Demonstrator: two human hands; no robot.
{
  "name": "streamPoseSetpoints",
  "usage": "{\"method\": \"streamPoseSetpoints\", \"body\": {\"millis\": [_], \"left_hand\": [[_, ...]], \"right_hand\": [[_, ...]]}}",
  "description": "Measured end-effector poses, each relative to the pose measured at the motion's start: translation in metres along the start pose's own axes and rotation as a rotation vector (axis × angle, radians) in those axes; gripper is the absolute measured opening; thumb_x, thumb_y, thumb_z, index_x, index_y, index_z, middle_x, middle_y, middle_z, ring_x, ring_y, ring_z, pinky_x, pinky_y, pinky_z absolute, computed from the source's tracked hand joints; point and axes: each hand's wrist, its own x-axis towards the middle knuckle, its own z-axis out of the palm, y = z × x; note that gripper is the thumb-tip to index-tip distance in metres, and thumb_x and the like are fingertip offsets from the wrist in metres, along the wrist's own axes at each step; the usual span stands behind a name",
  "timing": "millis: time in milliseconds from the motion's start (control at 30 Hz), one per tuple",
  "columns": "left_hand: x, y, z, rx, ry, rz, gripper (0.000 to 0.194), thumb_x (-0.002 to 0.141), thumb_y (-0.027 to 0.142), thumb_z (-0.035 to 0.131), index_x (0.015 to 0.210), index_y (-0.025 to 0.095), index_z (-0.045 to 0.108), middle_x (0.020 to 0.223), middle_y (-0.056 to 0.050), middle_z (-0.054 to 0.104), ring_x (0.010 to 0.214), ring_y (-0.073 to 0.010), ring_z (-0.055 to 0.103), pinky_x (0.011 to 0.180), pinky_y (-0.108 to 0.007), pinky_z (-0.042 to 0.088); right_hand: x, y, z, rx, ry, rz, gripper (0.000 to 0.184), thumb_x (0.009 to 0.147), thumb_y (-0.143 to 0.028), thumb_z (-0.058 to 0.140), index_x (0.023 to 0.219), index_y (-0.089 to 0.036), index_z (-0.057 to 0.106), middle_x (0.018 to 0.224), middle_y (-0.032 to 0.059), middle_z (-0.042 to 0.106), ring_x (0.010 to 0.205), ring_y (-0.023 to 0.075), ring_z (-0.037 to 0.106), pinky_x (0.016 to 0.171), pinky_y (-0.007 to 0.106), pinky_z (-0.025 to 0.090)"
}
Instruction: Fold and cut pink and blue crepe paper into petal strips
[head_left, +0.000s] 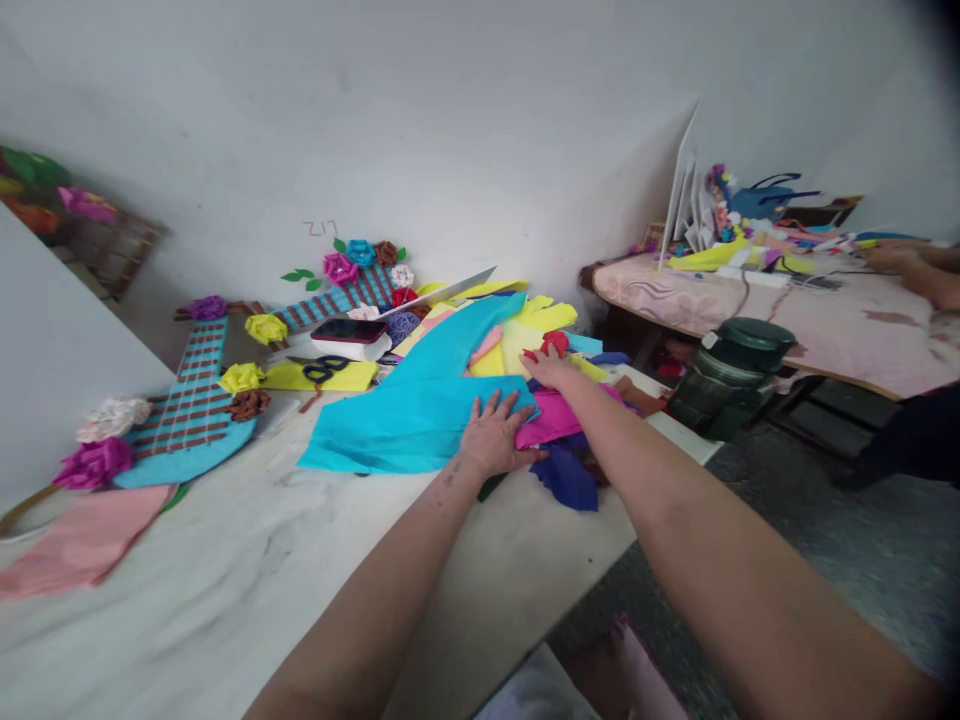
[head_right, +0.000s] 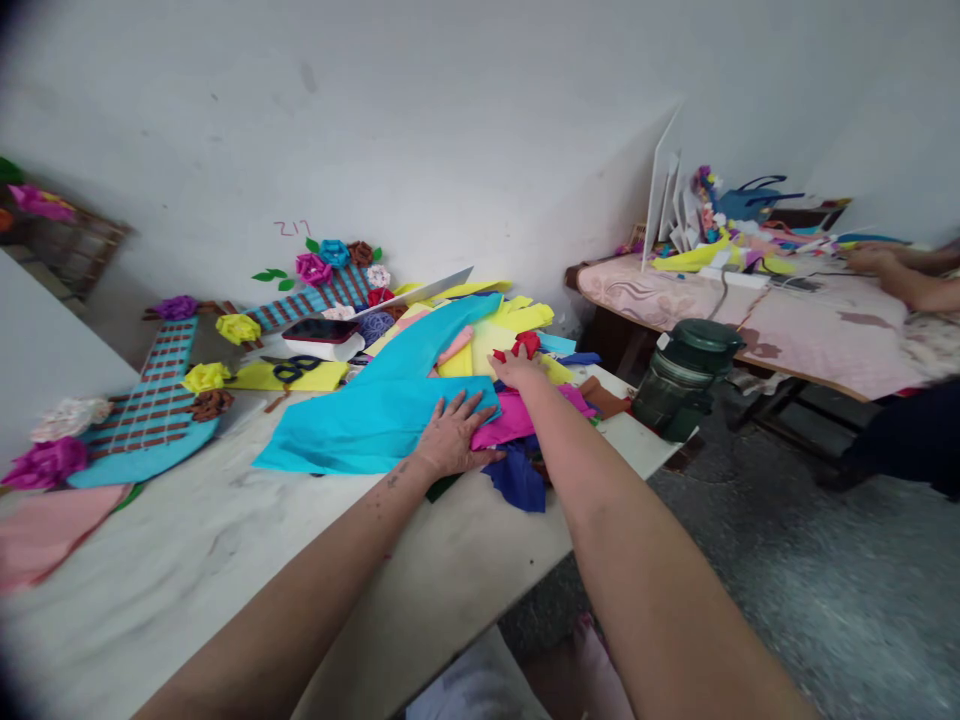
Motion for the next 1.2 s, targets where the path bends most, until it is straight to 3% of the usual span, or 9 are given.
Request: {"method": "streamPoseSetpoints", "body": {"millis": [233,400,500,633,733,833,900,1000,1200], "left_hand": [[0.009,0.007,0.002,-0.024,-0.015,-0.014,0.082,0.069,0.075,0.037,0.137,0.030,0.032,0.148,-0.006,0.021,0.135,-0.0356,0.012,0.105,-0.060,0.007],[0.010,0.010,0.003,-0.028,-0.006,-0.019,0.089,0.065,0.078,0.038,0.139,0.029,0.029,0.149,-0.005,0.018,0.136,-0.0347,0.009,0.105,-0.059,0.005],[0.001,0.010,-0.006,-0.056,0.017,0.026,0.090,0.065,0.076,0.040,0.139,0.026,0.029,0.149,-0.006,0.020,0.136,-0.0313,0.010,0.107,-0.056,0.003],[-0.021,-0.005,-0.028,-0.076,0.084,0.050,0.070,0.075,0.059,0.045,0.136,0.024,0.036,0.145,-0.004,0.031,0.135,-0.0257,0.019,0.109,-0.050,0.001],[-0.042,-0.033,-0.042,-0.119,0.207,-0.155,0.052,0.082,0.045,0.043,0.129,0.024,0.045,0.140,-0.004,0.040,0.132,-0.0237,0.027,0.110,-0.048,0.006],[-0.068,-0.068,-0.049,-0.192,0.388,-0.418,0.042,0.083,0.037,0.041,0.120,0.020,0.054,0.133,-0.007,0.048,0.128,-0.0243,0.035,0.108,-0.045,0.017],[-0.088,-0.088,-0.049,-0.217,0.496,-0.562,0.040,0.081,0.033,0.045,0.117,0.018,0.056,0.132,-0.010,0.048,0.125,-0.0262,0.039,0.105,-0.044,0.025],[-0.117,-0.110,-0.045,-0.214,0.624,-0.742,0.039,0.076,0.029,0.049,0.114,0.021,0.056,0.129,-0.008,0.052,0.123,-0.0268,0.041,0.102,-0.044,0.031],[-0.153,-0.125,-0.037,-0.302,0.609,-0.899,0.049,0.071,0.032,0.056,0.118,0.018,0.051,0.132,-0.014,0.047,0.120,-0.0296,0.044,0.098,-0.045,0.035]], "right_hand": [[0.002,0.008,0.003,0.025,-0.008,0.087,0.059,0.088,-0.054,0.015,0.141,-0.030,0.025,0.150,0.0093,0.013,0.133,0.0334,0.021,0.099,0.057,0.021],[-0.004,-0.002,0.000,0.018,0.044,0.183,0.061,0.087,-0.054,0.020,0.141,-0.026,0.027,0.150,0.0116,0.011,0.133,0.0413,0.012,0.097,0.064,0.013],[-0.013,-0.015,-0.009,-0.051,0.100,0.215,0.060,0.087,-0.050,0.026,0.138,-0.021,0.034,0.149,0.0146,0.015,0.132,0.0442,0.008,0.096,0.067,0.006],[-0.028,-0.039,-0.026,-0.156,0.205,0.131,0.054,0.087,-0.044,0.033,0.126,-0.011,0.050,0.144,0.0182,0.027,0.132,0.0426,0.013,0.099,0.062,0.007],[-0.040,-0.065,-0.034,-0.149,0.273,-0.011,0.048,0.088,-0.038,0.033,0.116,-0.009,0.058,0.125,0.0200,0.051,0.122,0.0380,0.037,0.100,0.057,0.013],[-0.053,-0.098,-0.034,-0.071,0.235,-0.231,0.048,0.088,-0.043,0.031,0.108,-0.013,0.062,0.107,0.0166,0.062,0.103,0.0300,0.054,0.094,0.045,0.031],[-0.062,-0.120,-0.029,-0.060,0.212,-0.414,0.048,0.085,-0.050,0.037,0.107,-0.016,0.063,0.106,0.0139,0.063,0.101,0.0281,0.055,0.090,0.038,0.035],[-0.072,-0.148,-0.020,-0.111,0.232,-0.620,0.051,0.080,-0.056,0.047,0.106,-0.016,0.063,0.110,0.0143,0.060,0.106,0.0304,0.050,0.092,0.040,0.034],[-0.082,-0.183,-0.015,-0.178,0.154,-0.584,0.041,0.079,-0.048,0.055,0.107,-0.019,0.063,0.114,0.0133,0.056,0.108,0.0296,0.047,0.091,0.039,0.034]]}}
